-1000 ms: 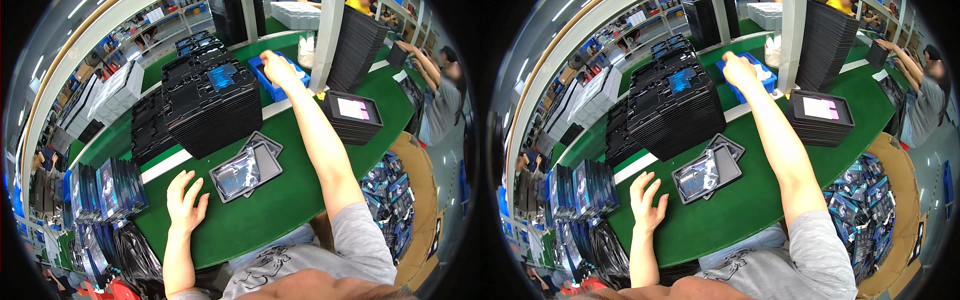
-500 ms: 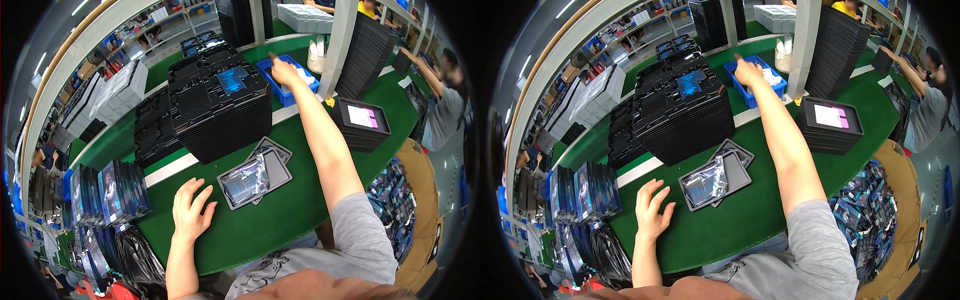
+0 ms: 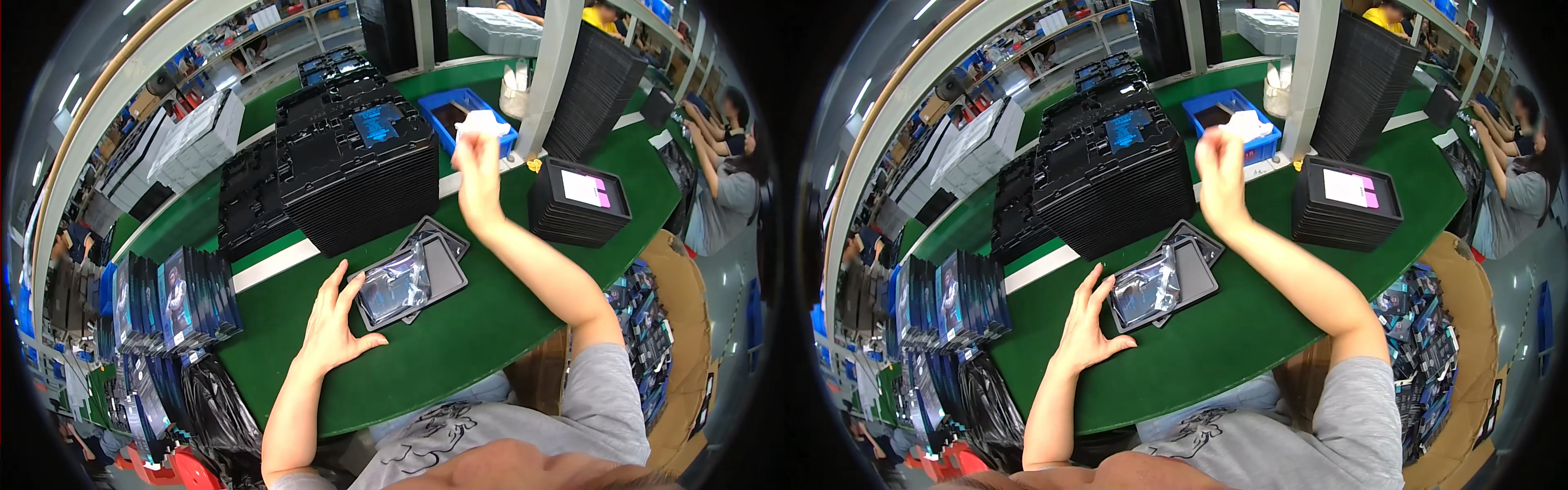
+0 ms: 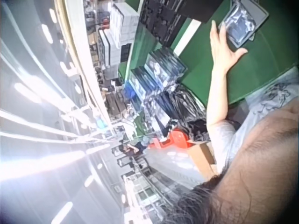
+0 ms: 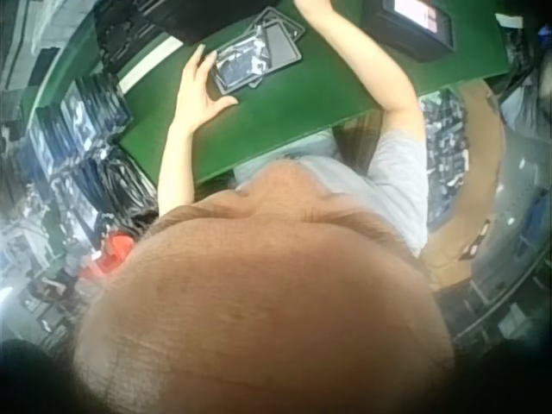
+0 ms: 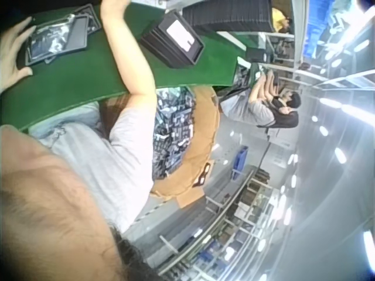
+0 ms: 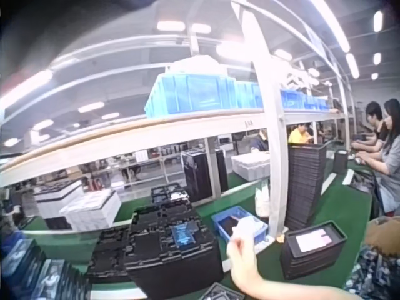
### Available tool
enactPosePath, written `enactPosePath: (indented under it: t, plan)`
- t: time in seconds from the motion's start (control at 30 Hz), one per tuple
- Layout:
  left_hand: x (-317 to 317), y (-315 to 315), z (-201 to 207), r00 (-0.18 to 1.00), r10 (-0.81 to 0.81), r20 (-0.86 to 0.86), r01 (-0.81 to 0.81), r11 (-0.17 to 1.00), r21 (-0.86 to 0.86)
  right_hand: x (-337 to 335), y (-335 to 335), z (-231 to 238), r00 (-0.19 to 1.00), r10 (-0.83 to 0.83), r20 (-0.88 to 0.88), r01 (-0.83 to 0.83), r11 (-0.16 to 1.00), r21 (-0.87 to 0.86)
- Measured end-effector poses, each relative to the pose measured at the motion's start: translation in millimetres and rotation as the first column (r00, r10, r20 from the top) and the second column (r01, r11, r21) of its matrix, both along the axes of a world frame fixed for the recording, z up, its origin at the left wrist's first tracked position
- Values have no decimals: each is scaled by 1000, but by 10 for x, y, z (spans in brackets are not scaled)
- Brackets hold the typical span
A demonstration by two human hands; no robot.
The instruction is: The person packs electronic components into black plastic cases. They open a silver anti-static bag, remove a component, place it into a case, and then place the case into a stack. The person repeats this process for multiple units.
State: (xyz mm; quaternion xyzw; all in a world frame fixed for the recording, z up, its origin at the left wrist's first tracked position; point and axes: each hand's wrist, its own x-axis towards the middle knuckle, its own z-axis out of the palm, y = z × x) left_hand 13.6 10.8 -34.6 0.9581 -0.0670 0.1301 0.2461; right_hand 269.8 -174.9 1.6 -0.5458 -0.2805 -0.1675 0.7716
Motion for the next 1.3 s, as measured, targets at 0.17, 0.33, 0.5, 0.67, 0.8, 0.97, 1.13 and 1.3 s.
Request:
enactPosePath:
  t: [0.17,0.33,0.5,0.67,0.8,0.97,1.13,1.3]
  plan:
    - [140,-198,87,996,59,-61,-60,998,-5,-548,-228,-402,972,211,106,-137,869,-475]
    - [237,-378,140,988,107,-108,-110,993,-30,-427,-218,-461,953,136,270,80,749,-658]
    - [133,-271,121,997,27,-74,-29,999,-33,-428,-307,-398,957,279,-78,-254,682,-686]
    - [44,-203,149,998,13,-68,-13,1000,-5,-396,-376,-321,957,286,-49,-220,607,-764]
    - [27,-191,178,997,25,70,-28,999,41,-453,-409,-166,934,298,-198,-338,550,-764]
    - [34,-194,249,980,70,187,-88,992,92,-462,-380,-192,950,306,69,-162,666,-728]
    - [29,-200,325,954,88,285,-158,959,234,-745,-404,27,965,262,13,-149,587,-796]
    - [-33,-310,344,944,81,321,-184,935,303,-944,-294,88,950,285,-127,-226,348,-910]
